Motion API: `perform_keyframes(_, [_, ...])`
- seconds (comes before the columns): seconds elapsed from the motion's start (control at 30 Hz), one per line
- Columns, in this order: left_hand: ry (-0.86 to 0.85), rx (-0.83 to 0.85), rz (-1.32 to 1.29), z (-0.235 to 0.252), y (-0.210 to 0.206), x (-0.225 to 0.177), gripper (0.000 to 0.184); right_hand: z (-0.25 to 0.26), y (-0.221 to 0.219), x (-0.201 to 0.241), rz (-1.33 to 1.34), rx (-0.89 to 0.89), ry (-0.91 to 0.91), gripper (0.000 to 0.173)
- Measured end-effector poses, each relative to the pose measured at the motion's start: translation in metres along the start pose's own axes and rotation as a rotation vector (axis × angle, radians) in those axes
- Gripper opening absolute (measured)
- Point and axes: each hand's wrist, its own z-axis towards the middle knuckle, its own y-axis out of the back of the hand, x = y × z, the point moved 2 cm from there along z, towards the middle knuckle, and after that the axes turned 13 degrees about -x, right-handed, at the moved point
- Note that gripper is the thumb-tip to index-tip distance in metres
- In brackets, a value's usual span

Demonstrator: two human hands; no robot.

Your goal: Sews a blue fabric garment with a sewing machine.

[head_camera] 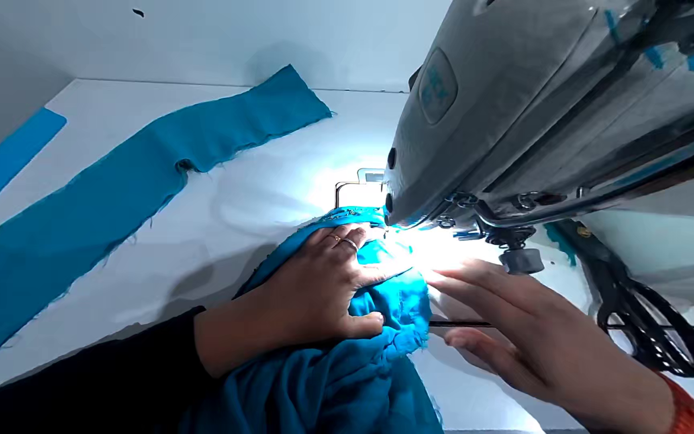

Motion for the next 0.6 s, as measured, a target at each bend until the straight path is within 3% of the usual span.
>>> perform_keyframes(0.2, [0.013,-0.015,-0.020,-0.001,0.002,-0.002,0.056,0.021,-0.031,-0.018,0.051,0.064,0.026,0.060])
perform_keyframes(0.6, [0.016,-0.020,-0.004,-0.001,0.000,-0.003,0.057,0.021,-0.037,-0.019,0.017,0.017,0.024,0.059])
